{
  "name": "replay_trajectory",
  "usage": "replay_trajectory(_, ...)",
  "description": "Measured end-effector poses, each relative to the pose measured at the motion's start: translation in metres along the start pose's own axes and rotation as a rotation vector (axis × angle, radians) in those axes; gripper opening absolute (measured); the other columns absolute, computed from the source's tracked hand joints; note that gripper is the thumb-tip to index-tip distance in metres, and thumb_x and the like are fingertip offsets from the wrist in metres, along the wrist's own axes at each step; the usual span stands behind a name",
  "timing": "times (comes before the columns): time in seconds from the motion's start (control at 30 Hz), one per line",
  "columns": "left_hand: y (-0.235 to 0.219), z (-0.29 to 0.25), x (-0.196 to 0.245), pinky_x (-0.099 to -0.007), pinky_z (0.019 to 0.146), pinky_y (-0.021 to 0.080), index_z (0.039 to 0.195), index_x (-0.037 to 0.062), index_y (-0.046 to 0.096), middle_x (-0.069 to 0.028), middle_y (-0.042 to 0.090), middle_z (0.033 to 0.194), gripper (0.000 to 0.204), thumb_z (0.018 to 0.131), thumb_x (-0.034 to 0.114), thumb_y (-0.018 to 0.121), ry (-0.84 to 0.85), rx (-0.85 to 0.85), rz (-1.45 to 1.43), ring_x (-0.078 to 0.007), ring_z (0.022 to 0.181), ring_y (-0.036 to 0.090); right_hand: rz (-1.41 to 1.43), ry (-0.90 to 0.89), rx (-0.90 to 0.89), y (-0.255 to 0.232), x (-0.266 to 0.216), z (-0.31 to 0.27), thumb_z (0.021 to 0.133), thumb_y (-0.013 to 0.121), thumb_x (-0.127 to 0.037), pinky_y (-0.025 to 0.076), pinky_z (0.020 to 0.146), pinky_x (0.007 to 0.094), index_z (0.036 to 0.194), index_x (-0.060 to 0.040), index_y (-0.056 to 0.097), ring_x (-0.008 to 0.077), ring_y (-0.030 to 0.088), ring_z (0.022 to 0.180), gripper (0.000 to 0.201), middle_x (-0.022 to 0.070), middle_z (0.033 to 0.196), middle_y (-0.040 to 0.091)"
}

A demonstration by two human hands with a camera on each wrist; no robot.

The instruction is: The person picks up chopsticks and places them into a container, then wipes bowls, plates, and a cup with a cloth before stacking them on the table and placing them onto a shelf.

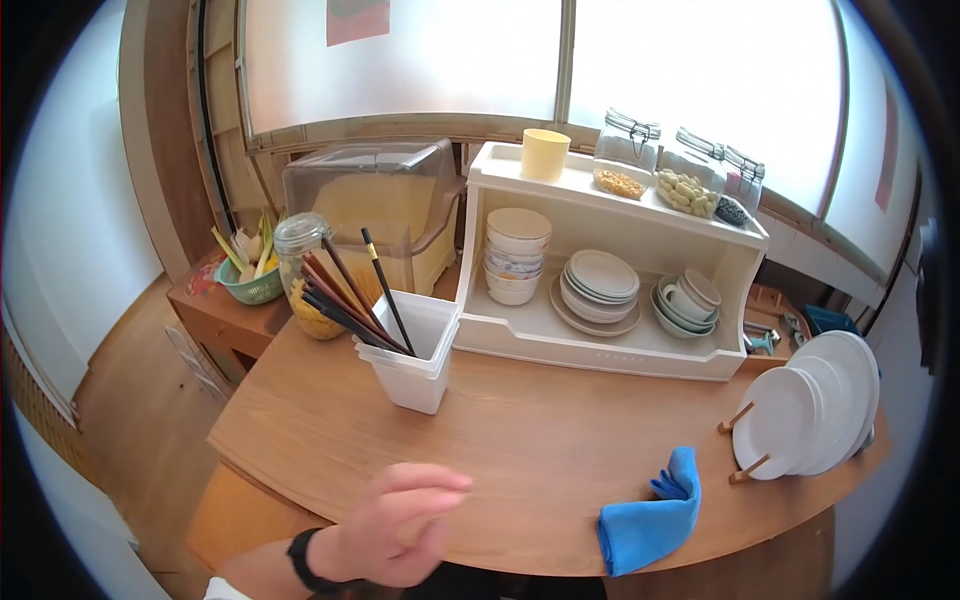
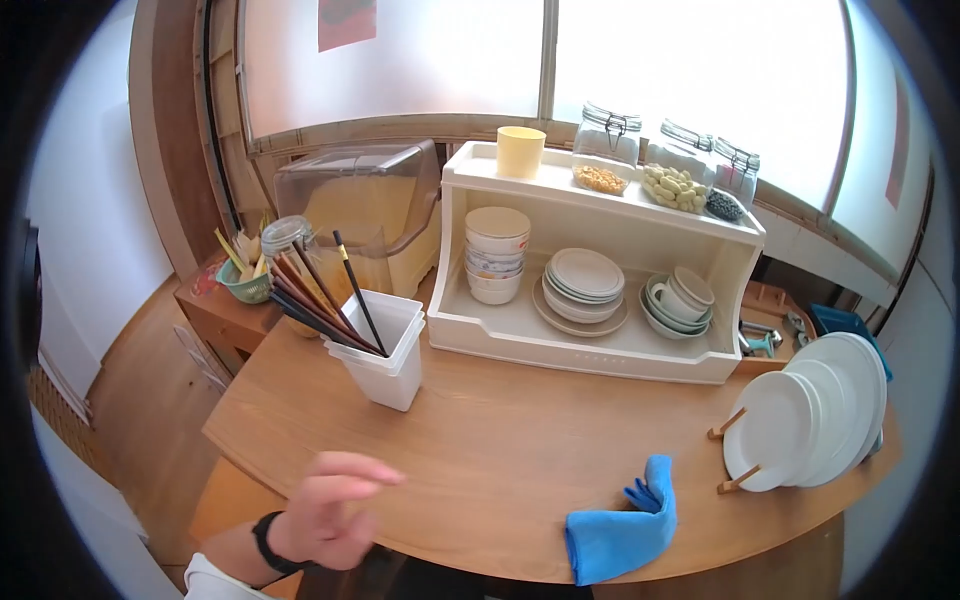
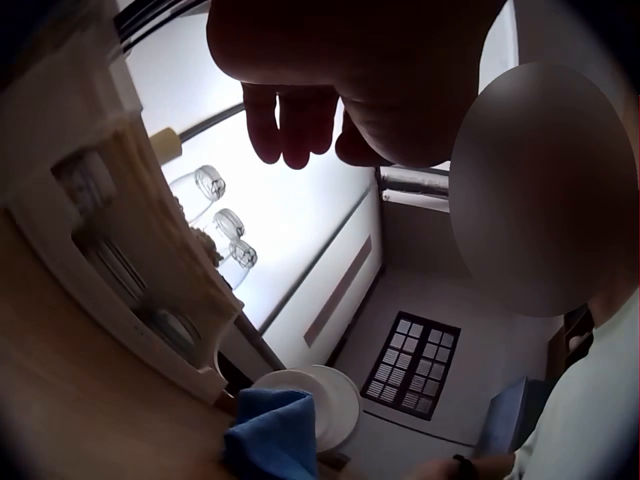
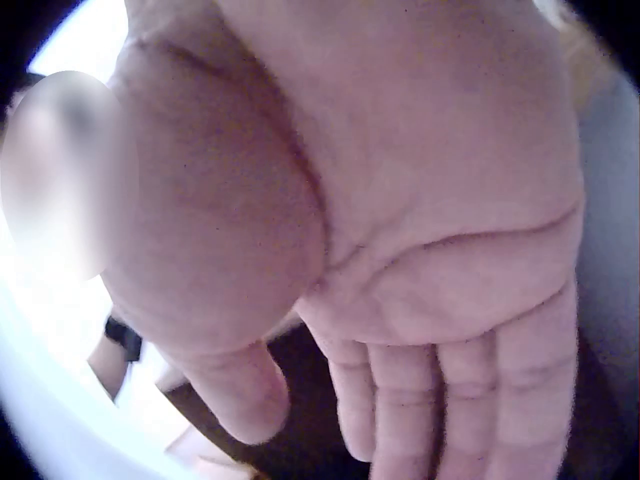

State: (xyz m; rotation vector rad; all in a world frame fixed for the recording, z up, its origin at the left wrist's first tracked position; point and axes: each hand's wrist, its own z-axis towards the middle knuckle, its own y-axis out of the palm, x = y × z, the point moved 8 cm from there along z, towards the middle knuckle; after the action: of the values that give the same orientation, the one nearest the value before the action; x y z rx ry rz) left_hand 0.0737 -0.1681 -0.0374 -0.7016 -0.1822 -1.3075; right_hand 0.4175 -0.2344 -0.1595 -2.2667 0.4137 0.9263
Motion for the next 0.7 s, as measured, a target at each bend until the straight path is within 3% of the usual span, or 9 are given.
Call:
replay_trajectory(0.07, 0.037, 0.025, -0.017, -0.036, 0.092, 0.049, 0.122, 0.0018, 0.047, -0.0165, 0.049, 0.12, 0.044, 0.08, -0.007, 0.054, -0.044, -0.072, -0.063, -0.025, 0.106, 0.058, 0.152, 0.024, 0.119, -0.06, -0.057, -0.007, 0.084, 0.068, -0.021, 0.05, 0.083, 0.0458, 0.117, 0.0012, 0.057, 0.0395, 0.062, 0.094, 0.041, 0.019, 0.1, 0.064)
replay_trajectory(0.13, 0.067, 0.05, -0.044, -0.0349, 0.096, 0.045, 0.13, 0.0005, 0.042, -0.0149, 0.048, 0.124, 0.048, 0.084, -0.003, 0.056, -0.18, -0.065, -0.191, -0.0234, 0.113, 0.054, -0.272, -0.286, 0.139, -0.124, -0.089, 0.009, 0.081, 0.074, -0.019, 0.052, 0.079, 0.0323, 0.13, 0.0024, 0.047, 0.0225, 0.065, 0.09, 0.06, 0.0173, 0.102, 0.064)
replay_trajectory(0.2, 0.096, 0.075, -0.085, -0.033, 0.1, 0.041, 0.134, -0.001, 0.037, -0.0138, 0.047, 0.127, 0.05, 0.088, 0.002, 0.057, -0.37, 0.017, -0.397, -0.021, 0.119, 0.05, -0.256, -0.472, 0.387, -0.174, -0.147, 0.04, 0.088, 0.067, -0.011, 0.052, 0.08, 0.0278, 0.116, 0.0022, 0.056, 0.016, 0.065, 0.092, 0.033, 0.009, 0.094, 0.066)
replay_trajectory(0.27, 0.112, 0.098, -0.13, -0.0334, 0.101, 0.041, 0.135, -0.0024, 0.035, -0.0147, 0.046, 0.129, 0.05, 0.09, 0.006, 0.057, -0.495, 0.213, -0.496, -0.0212, 0.123, 0.047, 0.056, -0.501, 0.402, -0.213, -0.165, 0.102, 0.093, 0.06, -0.018, 0.053, 0.075, 0.0285, 0.117, -0.0008, 0.055, 0.0184, 0.066, 0.087, 0.03, 0.0107, 0.096, 0.067)
replay_trajectory(0.33, 0.118, 0.118, -0.175, -0.0349, 0.104, 0.037, 0.137, -0.0036, 0.033, -0.0169, 0.044, 0.133, 0.055, 0.092, 0.016, 0.057, -0.657, 0.352, -0.481, -0.023, 0.126, 0.043, 0.301, -0.42, 0.42, -0.238, -0.184, 0.16, 0.097, 0.056, -0.027, 0.052, 0.08, 0.0288, 0.121, 0.0002, 0.052, 0.0168, 0.062, 0.094, 0.037, 0.0074, 0.104, 0.063)
replay_trajectory(0.43, 0.111, 0.134, -0.229, -0.036, 0.107, 0.032, 0.141, -0.0045, 0.029, -0.0197, 0.041, 0.139, 0.064, 0.093, 0.029, 0.055, -0.866, 0.494, -0.318, -0.026, 0.13, 0.039, 0.475, -0.428, 0.439, -0.263, -0.193, 0.25, 0.097, 0.05, -0.04, 0.052, 0.083, 0.0354, 0.13, -0.0009, 0.045, 0.0227, 0.058, 0.103, 0.051, 0.0122, 0.117, 0.057)
replay_trajectory(0.6, 0.102, 0.138, -0.316, -0.0369, 0.107, 0.029, 0.14, -0.0067, 0.03, -0.0217, 0.039, 0.141, 0.067, 0.094, 0.039, 0.049, -0.946, 0.78, -0.344, -0.029, 0.131, 0.038, 0.778, -0.25, 0.469, -0.258, -0.195, 0.346, 0.091, 0.04, -0.066, 0.044, 0.095, 0.0532, 0.147, -0.0043, 0.023, 0.0385, 0.04, 0.126, 0.085, 0.0209, 0.143, 0.033)
replay_trajectory(0.63, 0.097, 0.138, -0.328, -0.0371, 0.106, 0.03, 0.139, -0.0069, 0.032, -0.0216, 0.039, 0.14, 0.067, 0.094, 0.04, 0.048, -0.938, 0.836, -0.327, -0.0286, 0.13, 0.038, 0.776, -0.246, 0.445, -0.254, -0.2, 0.352, 0.09, 0.036, -0.069, 0.04, 0.099, 0.0561, 0.149, -0.0046, 0.019, 0.0396, 0.032, 0.133, 0.089, 0.019, 0.151, 0.024)
replay_trajectory(0.7, 0.088, 0.137, -0.345, -0.0374, 0.106, 0.031, 0.138, -0.0071, 0.033, -0.0215, 0.04, 0.14, 0.067, 0.095, 0.041, 0.046, -0.944, 0.902, -0.298, -0.0282, 0.13, 0.039, 0.758, -0.296, 0.416, -0.256, -0.202, 0.376, 0.089, 0.037, -0.07, 0.038, 0.099, 0.0572, 0.149, -0.0049, 0.016, 0.0393, 0.031, 0.134, 0.092, 0.018, 0.152, 0.022)
